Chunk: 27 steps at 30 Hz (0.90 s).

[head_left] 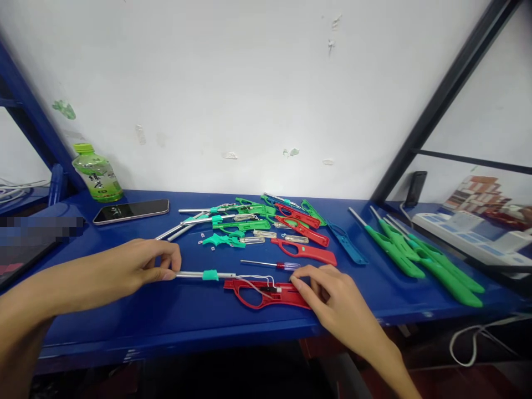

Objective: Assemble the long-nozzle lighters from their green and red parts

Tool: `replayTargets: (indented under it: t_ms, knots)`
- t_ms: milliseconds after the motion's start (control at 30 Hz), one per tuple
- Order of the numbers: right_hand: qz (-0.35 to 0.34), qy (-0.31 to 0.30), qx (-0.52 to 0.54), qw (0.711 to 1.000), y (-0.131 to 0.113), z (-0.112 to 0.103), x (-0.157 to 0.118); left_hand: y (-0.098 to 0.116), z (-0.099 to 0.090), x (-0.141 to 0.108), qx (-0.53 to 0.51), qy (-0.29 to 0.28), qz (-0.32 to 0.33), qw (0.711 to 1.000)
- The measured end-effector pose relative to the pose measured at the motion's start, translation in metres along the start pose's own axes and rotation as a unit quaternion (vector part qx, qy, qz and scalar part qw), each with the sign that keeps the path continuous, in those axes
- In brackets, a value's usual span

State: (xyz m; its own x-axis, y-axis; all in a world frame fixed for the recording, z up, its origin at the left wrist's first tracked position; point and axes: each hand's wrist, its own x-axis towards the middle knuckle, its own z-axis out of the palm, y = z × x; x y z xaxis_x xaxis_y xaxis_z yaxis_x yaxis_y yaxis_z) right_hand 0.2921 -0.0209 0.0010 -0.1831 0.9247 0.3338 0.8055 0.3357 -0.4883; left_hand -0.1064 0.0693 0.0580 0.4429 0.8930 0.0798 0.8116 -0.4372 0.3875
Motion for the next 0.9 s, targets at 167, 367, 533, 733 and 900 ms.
replayTargets:
  t_ms: [167, 367, 533, 733, 900]
  knots:
    - [-0.008, 0.004, -0.004, 1.000, 0.001, 0.000, 0.000, 0.006, -0.005, -0.002, 0.006, -0.087, -0.033, 0.996]
    - [-0.013, 0.008, -0.007, 1.000, -0.001, -0.002, 0.000, 0.034, 0.011, 0.007, 0.020, 0.011, 0.040, 0.999]
    - [-0.013, -0.004, -0.009, 1.000, -0.005, -0.004, -0.002, 0.048, 0.032, 0.014, -0.016, -0.020, 0.096, 0.995]
    - [-0.018, -0.013, -0.025, 0.999, -0.003, -0.003, -0.003, 0.052, 0.040, 0.020, -0.020, -0.096, 0.098, 0.990]
    - [-0.001, -0.024, -0.012, 1.000, -0.003, -0.002, -0.003, 0.057, 0.039, 0.017, -0.020, -0.076, 0.093, 0.993]
